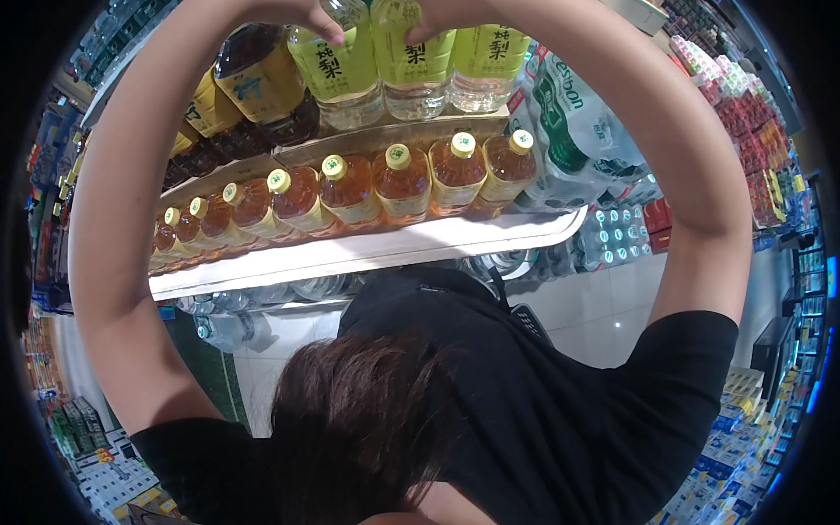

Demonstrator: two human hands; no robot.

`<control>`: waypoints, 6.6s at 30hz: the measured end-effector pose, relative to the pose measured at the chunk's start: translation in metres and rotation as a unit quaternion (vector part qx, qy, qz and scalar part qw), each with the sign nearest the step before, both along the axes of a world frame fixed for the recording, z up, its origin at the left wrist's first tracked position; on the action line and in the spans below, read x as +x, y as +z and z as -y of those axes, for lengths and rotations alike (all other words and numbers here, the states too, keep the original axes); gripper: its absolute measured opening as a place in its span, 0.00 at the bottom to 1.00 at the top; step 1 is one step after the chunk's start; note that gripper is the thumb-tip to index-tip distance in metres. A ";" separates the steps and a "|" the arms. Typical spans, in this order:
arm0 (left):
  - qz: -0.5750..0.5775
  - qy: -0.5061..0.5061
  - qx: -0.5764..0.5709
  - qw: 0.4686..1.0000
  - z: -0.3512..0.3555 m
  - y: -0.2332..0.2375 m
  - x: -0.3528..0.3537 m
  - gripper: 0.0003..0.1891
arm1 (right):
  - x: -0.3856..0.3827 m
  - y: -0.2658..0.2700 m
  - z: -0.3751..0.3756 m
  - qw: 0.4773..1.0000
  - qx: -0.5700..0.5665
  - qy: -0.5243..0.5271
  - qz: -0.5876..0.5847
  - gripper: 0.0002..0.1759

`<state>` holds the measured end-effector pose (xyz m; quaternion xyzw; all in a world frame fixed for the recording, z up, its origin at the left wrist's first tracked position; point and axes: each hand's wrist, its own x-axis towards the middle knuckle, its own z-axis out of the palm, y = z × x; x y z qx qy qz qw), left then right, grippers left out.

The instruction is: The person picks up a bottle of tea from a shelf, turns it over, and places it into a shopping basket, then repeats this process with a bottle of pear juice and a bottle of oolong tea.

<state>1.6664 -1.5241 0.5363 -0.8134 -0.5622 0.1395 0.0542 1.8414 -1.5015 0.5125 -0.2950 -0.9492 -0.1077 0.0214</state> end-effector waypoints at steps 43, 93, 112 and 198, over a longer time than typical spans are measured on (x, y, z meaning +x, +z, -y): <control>0.368 -0.600 0.124 0.699 0.287 -0.128 -0.061 0.12 | 0.199 -0.496 0.611 0.473 -0.630 -0.613 -0.054 0.42; -0.032 -0.489 -0.334 0.805 0.353 -0.617 0.535 0.10 | 0.421 -0.594 0.531 0.596 -0.386 -0.656 -0.255 0.17; 0.043 -0.332 -0.559 0.758 0.324 -0.656 0.901 0.20 | 0.853 -0.596 0.493 0.732 -0.428 -0.522 -0.088 0.13; 0.368 0.278 -0.236 0.855 -1.035 -0.554 1.057 0.51 | 1.048 -0.522 -1.151 0.957 -0.283 -0.069 0.014 0.27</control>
